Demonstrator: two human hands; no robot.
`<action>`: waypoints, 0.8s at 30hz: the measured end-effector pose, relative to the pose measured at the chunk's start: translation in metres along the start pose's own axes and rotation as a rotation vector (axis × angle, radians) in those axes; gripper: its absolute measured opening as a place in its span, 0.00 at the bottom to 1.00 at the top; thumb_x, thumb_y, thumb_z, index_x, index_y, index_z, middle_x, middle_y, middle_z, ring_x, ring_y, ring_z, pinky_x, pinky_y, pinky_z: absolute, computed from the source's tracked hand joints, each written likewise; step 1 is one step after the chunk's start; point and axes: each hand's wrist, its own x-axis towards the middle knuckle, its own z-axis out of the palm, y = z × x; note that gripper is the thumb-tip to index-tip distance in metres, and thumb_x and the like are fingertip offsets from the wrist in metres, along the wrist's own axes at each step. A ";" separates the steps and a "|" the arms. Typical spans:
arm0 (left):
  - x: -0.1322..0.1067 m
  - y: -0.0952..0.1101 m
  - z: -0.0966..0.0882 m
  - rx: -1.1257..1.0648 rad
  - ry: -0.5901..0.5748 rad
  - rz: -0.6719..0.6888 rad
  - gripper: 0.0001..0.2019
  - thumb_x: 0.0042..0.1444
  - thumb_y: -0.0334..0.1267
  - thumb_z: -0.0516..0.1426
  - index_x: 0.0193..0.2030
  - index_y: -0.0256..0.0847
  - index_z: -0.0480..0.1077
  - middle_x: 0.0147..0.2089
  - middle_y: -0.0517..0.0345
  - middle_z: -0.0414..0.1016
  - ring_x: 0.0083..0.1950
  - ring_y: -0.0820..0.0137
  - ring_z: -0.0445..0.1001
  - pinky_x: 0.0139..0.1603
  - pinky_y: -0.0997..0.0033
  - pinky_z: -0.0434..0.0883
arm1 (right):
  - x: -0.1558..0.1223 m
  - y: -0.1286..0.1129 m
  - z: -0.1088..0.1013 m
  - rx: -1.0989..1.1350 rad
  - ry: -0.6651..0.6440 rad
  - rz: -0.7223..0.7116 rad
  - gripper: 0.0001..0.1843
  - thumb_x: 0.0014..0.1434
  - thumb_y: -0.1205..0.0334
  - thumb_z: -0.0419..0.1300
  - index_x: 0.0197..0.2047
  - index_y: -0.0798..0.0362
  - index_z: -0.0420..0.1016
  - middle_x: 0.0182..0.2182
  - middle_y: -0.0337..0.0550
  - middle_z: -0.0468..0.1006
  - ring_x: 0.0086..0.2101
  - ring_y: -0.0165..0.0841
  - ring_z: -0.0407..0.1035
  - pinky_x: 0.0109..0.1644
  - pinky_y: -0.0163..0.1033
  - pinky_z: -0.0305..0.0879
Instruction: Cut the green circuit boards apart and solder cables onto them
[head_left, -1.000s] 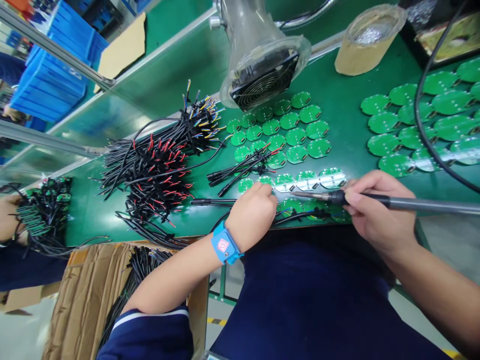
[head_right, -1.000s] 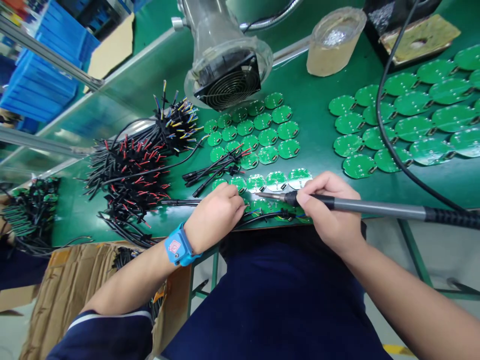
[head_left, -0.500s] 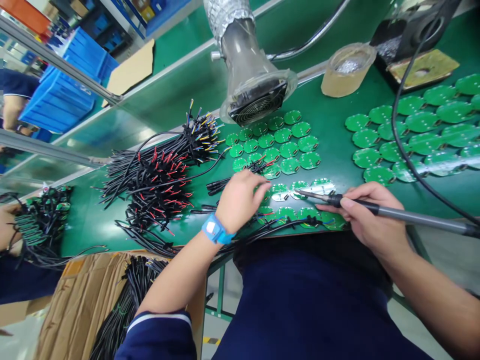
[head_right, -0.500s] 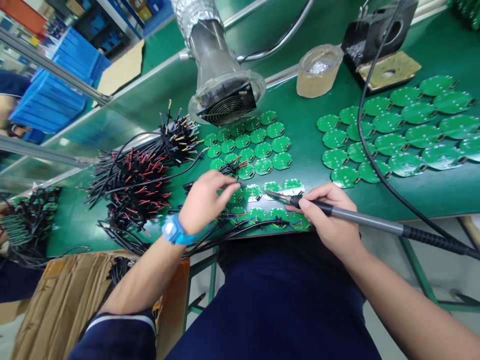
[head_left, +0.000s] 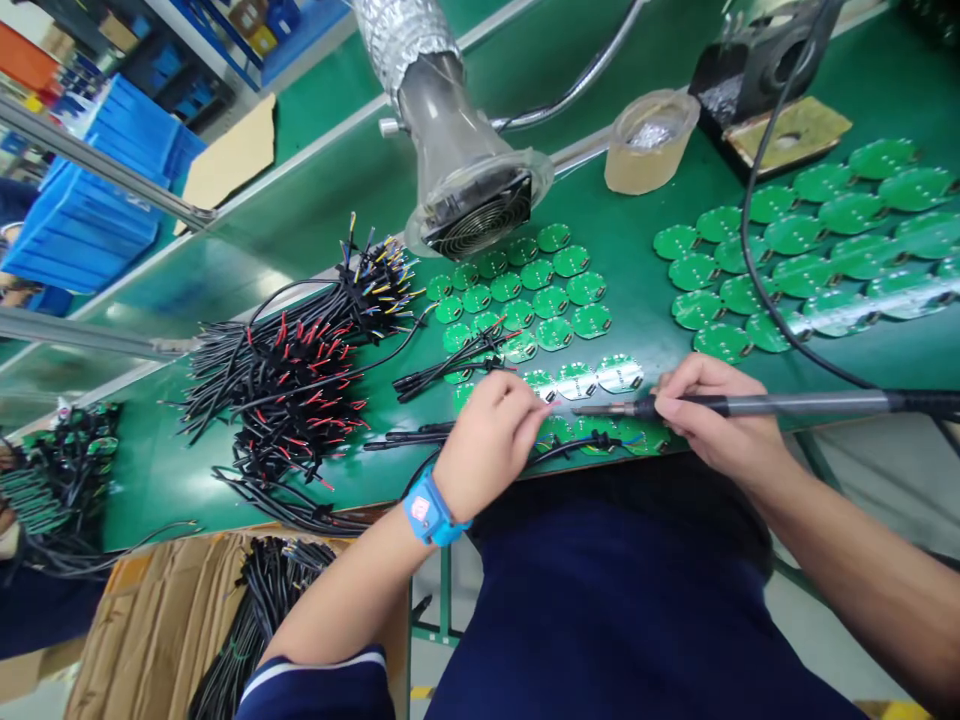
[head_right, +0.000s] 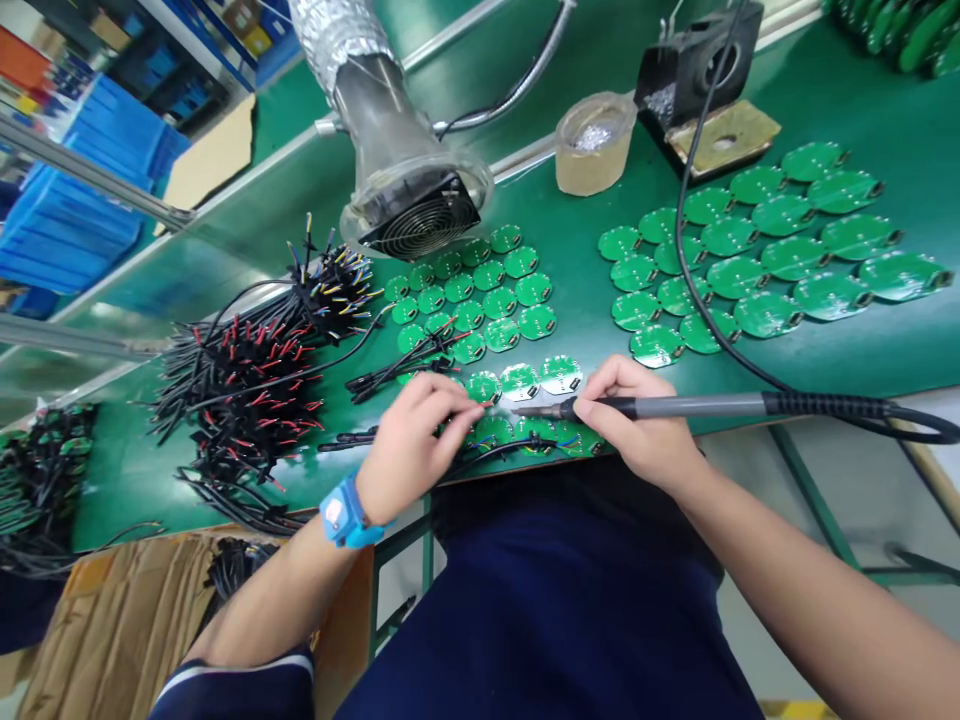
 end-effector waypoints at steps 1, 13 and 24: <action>-0.006 0.003 0.006 -0.024 -0.046 -0.033 0.05 0.58 0.34 0.54 0.35 0.37 0.70 0.36 0.54 0.68 0.41 0.71 0.67 0.43 0.69 0.68 | -0.001 0.000 0.000 0.009 -0.033 -0.014 0.09 0.53 0.60 0.62 0.27 0.52 0.65 0.21 0.36 0.67 0.22 0.27 0.61 0.24 0.34 0.54; -0.004 -0.002 0.021 -0.068 -0.231 -0.183 0.07 0.56 0.34 0.55 0.30 0.37 0.72 0.34 0.54 0.68 0.37 0.70 0.68 0.39 0.69 0.68 | 0.000 -0.008 0.002 -0.103 -0.131 0.001 0.08 0.53 0.60 0.61 0.27 0.50 0.67 0.18 0.35 0.67 0.24 0.33 0.70 0.24 0.34 0.59; -0.006 0.000 0.024 -0.053 -0.207 -0.197 0.07 0.56 0.33 0.54 0.29 0.36 0.71 0.33 0.54 0.67 0.37 0.70 0.67 0.39 0.69 0.67 | 0.000 -0.011 0.002 -0.187 -0.142 -0.027 0.07 0.53 0.59 0.61 0.27 0.49 0.67 0.21 0.38 0.71 0.23 0.32 0.69 0.23 0.34 0.59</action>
